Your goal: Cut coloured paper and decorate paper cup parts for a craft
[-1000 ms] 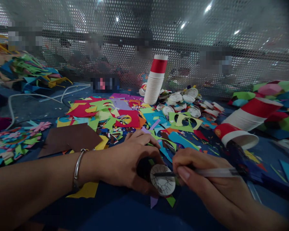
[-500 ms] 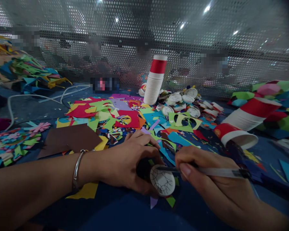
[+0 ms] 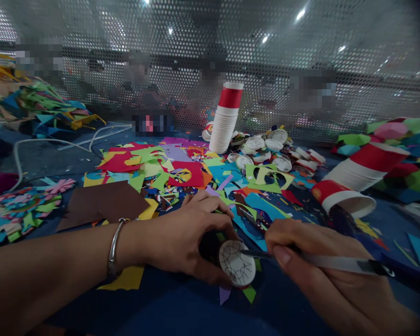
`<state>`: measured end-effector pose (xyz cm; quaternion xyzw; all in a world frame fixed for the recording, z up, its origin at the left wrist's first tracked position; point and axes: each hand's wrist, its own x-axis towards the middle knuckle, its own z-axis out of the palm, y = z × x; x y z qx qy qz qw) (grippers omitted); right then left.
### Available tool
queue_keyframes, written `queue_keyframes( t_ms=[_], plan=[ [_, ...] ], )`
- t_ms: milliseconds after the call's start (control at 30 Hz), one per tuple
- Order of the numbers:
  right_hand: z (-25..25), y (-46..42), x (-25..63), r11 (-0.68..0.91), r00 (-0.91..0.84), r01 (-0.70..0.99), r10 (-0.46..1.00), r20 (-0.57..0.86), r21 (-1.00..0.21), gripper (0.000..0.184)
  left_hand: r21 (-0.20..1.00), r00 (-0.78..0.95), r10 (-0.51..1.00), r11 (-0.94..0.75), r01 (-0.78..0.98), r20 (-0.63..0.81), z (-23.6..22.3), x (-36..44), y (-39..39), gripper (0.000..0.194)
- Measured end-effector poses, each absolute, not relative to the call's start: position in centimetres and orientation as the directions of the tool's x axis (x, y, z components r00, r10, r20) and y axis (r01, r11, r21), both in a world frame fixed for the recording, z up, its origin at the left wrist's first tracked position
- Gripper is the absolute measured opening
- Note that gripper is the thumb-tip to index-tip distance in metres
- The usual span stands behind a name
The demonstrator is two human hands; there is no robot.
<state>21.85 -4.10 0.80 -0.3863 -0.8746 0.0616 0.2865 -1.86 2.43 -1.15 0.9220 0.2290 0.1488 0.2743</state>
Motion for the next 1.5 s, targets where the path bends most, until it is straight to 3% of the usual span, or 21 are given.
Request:
queue_keyframes(
  t_ms=[700,1500],
  plan=[
    [0.4,-4.6,22.4,0.635,-0.504,0.663,0.77,0.392,-0.396,0.019,0.601,0.849,0.509,-0.726,0.335,0.141,-1.3,-1.9,2.5,0.056],
    [0.5,-4.5,20.8,0.689,-0.502,0.566,0.724,0.473,-0.453,0.014,0.588,0.846,0.51,-0.736,0.334,0.158,-1.4,-1.9,2.5,0.052]
  ],
)
